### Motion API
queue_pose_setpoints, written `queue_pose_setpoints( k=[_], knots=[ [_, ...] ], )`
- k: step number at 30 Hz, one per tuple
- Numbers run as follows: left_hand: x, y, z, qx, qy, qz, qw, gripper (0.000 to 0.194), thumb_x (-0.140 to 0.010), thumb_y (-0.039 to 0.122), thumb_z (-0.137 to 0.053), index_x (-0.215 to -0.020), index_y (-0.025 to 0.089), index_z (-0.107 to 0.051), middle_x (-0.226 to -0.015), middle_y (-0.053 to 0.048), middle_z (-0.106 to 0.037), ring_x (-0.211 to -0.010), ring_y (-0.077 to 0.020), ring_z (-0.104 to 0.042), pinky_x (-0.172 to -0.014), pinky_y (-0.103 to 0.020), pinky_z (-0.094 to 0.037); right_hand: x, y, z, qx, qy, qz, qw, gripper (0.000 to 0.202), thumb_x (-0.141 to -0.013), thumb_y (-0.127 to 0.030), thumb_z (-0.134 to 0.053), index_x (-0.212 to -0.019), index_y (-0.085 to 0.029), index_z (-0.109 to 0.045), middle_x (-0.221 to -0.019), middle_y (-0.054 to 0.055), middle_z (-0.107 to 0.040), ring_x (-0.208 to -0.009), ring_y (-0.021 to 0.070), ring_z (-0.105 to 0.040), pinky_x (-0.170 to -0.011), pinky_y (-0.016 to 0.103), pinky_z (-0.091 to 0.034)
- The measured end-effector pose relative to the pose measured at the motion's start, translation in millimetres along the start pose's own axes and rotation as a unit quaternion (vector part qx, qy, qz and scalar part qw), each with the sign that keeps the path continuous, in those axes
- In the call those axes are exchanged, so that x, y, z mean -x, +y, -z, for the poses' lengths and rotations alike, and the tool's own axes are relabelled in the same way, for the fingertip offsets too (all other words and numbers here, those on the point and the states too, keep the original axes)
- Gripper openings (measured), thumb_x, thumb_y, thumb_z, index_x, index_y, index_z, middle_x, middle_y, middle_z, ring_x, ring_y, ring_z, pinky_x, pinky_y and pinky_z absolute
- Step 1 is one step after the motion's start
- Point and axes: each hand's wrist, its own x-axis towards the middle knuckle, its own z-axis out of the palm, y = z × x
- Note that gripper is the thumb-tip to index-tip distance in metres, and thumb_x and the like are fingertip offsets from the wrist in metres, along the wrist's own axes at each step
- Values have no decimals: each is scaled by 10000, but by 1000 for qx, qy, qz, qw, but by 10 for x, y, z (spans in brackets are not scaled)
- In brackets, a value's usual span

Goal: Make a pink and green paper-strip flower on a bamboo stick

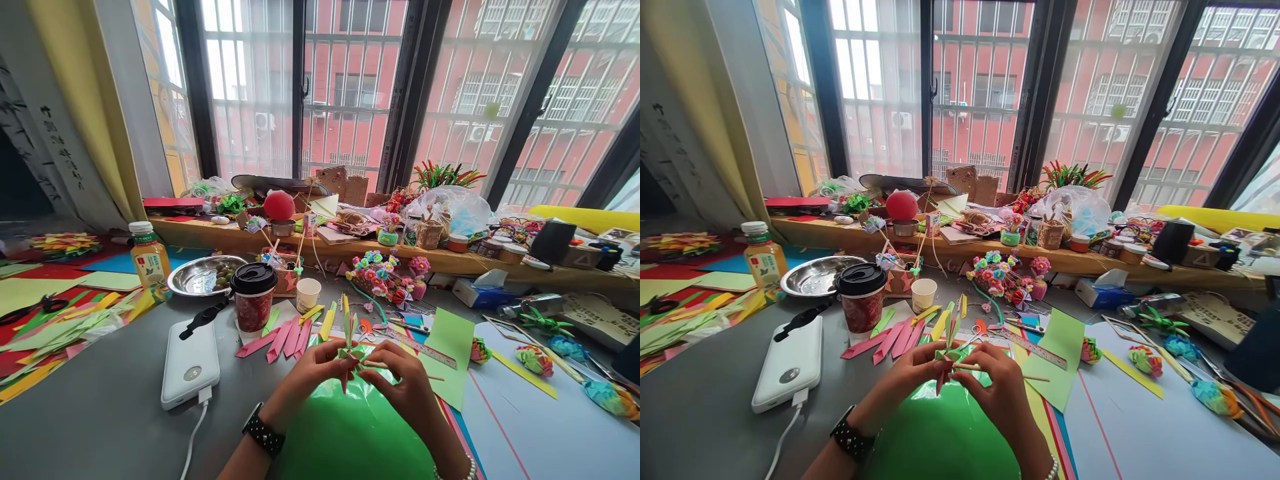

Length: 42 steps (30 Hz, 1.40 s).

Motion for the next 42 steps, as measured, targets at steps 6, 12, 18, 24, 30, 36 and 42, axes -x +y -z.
queue_pose_setpoints(
  k=[6, 12, 18, 24, 30, 36, 42],
  knots=[
    [62, 100, 12, -93, -68, 31, 993, 244, -698, 332, -606, -819, 135, -684, -552, 11, -527, -537, -93, -453, -491, -192, -310, 8, 38, 33, -16, 100, -68, 993, 313, -799, -353, -522, -1069, -195, -527, -763, 7, -554, -433, 75, -422, -416, 190, -397],
    [83, 81, 62, -109, -97, 34, 989, 231, -708, 350, -578, -759, 156, -693, -552, -3, -541, -507, -103, -413, -482, -212, -269, -9, 50, 34, -2, 55, -35, 998, 270, -821, -338, -479, -1042, -213, -568, -796, 23, -547, -394, 67, -375, -385, 193, -371],
    [81, 82, 81, -43, -115, 46, 991, 241, -637, 376, -639, -649, 141, -691, -790, -68, -634, -535, -109, -402, -522, -242, -260, -11, 44, 46, -12, 63, -37, 997, 227, -828, -315, -474, -990, -205, -588, -809, 32, -555, -419, 76, -398, -399, 199, -374],
    [40, 27, 108, 2, -102, 63, 993, 319, -609, 425, -670, -582, 108, -667, -509, 8, -507, -465, -65, -330, -484, -212, -241, -22, 73, 74, -9, 44, -11, 999, 158, -822, -302, -489, -816, -191, -601, -734, 38, -603, -637, 158, -579, -503, 221, -446],
    [-48, -77, 197, 130, -56, 13, 990, 311, -687, 447, -611, -803, 162, -658, -790, -45, -614, -740, -141, -550, -683, -245, -397, -8, 89, 56, 30, 123, -25, 992, 159, -825, -299, -489, -766, -191, -590, -714, 31, -605, -651, 160, -576, -562, 239, -446],
    [-57, -93, 130, 121, -48, -25, 991, 449, -567, 265, -753, -987, 172, -625, -1071, -90, -594, -947, -218, -553, -846, -330, -389, 31, 20, -63, 61, 181, -44, 981, 134, -811, -266, -502, -724, -185, -562, -672, 18, -578, -602, 137, -544, -517, 219, -422],
    [-77, -132, -8, 106, 20, -32, 994, 424, -595, 285, -730, -985, 169, -613, -862, -53, -655, -847, -213, -602, -760, -321, -449, 80, -32, -275, 113, 149, 1, 982, 144, -809, -268, -486, -737, -180, -574, -660, 18, -570, -588, 138, -554, -537, 222, -426]
  ],
)
